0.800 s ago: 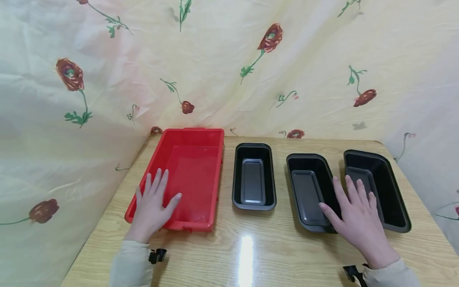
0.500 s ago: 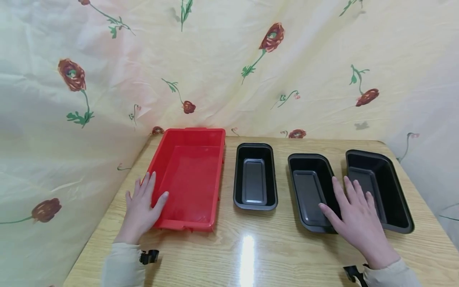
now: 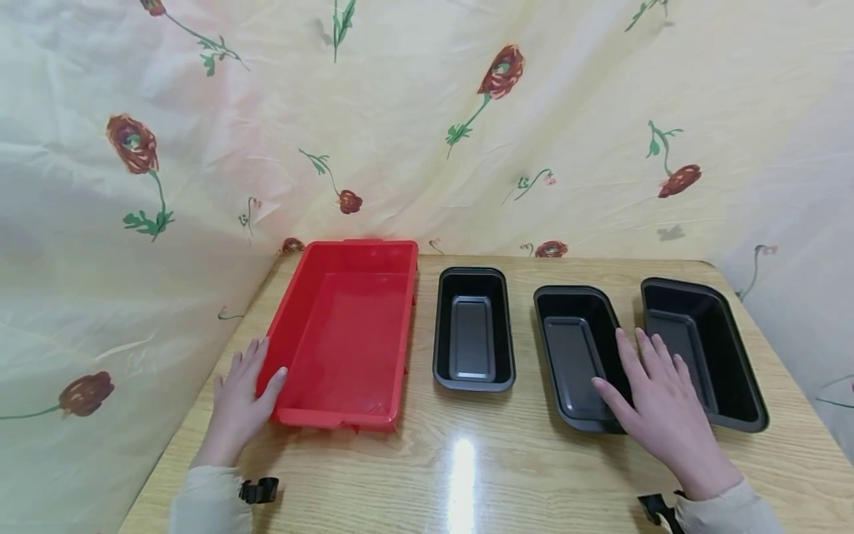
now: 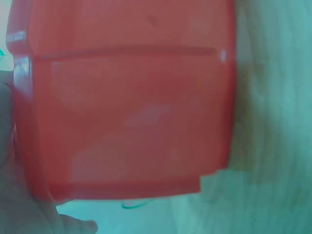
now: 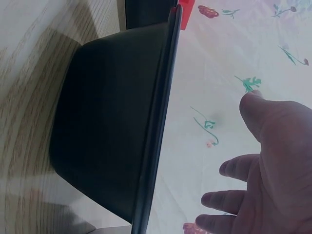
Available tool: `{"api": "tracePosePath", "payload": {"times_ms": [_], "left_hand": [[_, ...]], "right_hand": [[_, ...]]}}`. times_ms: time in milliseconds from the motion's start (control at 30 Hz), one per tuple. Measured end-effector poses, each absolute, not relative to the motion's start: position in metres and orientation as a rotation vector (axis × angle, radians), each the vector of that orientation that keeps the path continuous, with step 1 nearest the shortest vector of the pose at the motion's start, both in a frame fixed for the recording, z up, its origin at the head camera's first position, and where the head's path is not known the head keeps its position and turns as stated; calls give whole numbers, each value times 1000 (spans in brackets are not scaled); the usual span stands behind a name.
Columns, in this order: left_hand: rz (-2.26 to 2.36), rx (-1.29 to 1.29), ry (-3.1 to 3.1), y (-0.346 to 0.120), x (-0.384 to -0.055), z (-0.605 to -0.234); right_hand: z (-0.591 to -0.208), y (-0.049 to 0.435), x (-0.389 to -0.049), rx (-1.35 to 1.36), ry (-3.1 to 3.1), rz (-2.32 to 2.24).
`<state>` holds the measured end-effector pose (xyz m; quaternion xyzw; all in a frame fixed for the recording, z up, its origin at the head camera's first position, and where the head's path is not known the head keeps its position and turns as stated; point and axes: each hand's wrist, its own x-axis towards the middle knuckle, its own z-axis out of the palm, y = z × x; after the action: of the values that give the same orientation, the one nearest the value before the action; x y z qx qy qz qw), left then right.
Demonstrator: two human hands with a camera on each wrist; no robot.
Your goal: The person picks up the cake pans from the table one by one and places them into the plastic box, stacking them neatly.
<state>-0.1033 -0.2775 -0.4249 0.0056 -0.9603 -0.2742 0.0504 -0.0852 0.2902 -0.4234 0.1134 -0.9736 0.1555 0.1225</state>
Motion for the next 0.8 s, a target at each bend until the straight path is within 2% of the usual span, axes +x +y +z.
{"api": "tracePosePath", "payload": {"times_ms": [800], "left_hand": [[-1356,202,-2834,-292,-95,-435]], "right_hand": [[-419,274,-85,381,-2798,617]]}}
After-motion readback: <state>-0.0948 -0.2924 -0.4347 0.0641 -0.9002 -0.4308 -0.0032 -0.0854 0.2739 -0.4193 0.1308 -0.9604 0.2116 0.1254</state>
